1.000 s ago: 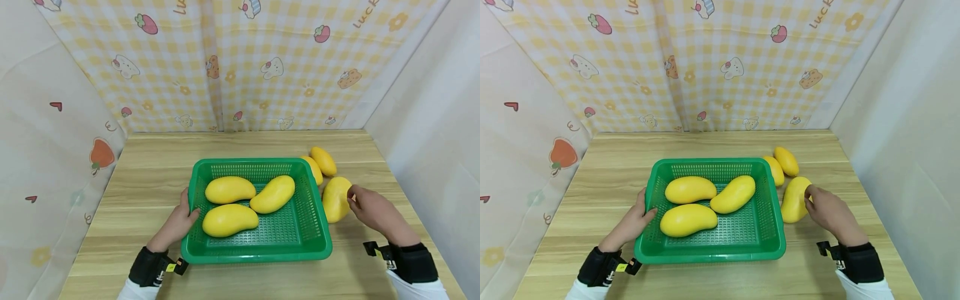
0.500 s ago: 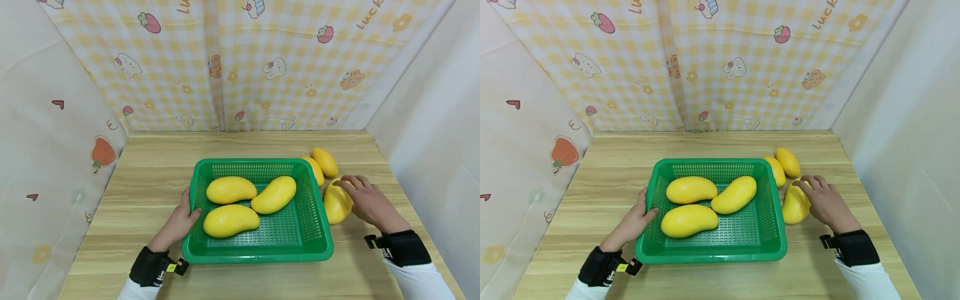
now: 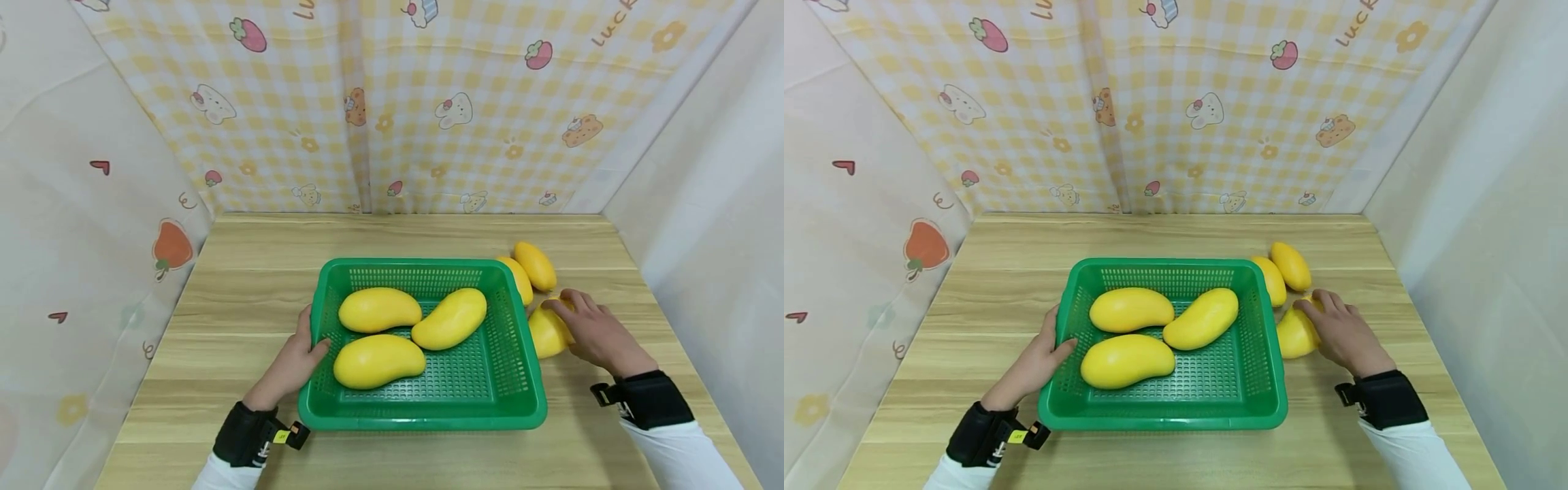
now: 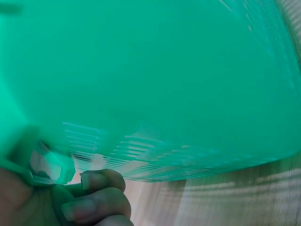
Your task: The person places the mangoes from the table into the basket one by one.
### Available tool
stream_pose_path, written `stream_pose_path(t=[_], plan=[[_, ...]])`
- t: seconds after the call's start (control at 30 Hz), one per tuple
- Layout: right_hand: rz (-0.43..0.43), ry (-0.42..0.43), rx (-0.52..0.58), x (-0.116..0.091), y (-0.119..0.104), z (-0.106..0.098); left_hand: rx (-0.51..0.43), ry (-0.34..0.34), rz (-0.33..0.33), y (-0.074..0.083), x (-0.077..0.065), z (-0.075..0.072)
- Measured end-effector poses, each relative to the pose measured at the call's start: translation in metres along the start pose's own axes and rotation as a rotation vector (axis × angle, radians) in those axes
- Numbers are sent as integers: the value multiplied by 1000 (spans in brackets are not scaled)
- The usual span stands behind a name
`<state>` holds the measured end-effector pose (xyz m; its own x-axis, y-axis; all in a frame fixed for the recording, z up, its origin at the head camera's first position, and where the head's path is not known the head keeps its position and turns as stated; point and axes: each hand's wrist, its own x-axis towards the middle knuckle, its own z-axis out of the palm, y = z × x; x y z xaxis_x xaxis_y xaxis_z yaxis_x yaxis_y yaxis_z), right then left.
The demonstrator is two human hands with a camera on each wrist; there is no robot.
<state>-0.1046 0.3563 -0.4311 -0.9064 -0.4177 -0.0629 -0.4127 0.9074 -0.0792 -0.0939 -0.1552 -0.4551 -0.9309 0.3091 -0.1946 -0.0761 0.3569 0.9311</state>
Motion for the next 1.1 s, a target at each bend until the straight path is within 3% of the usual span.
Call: stream_pose_path(t=[0.6,0.93,1.1], plan=[[36,-75,65,15,-2,7,70,-20,32,3,-1,-3],[21,-33,63,8,4,9,52,-9,29,0,-1,-1],[28,20,73,0,4,-2,43,-5,28,3,-1,-2]])
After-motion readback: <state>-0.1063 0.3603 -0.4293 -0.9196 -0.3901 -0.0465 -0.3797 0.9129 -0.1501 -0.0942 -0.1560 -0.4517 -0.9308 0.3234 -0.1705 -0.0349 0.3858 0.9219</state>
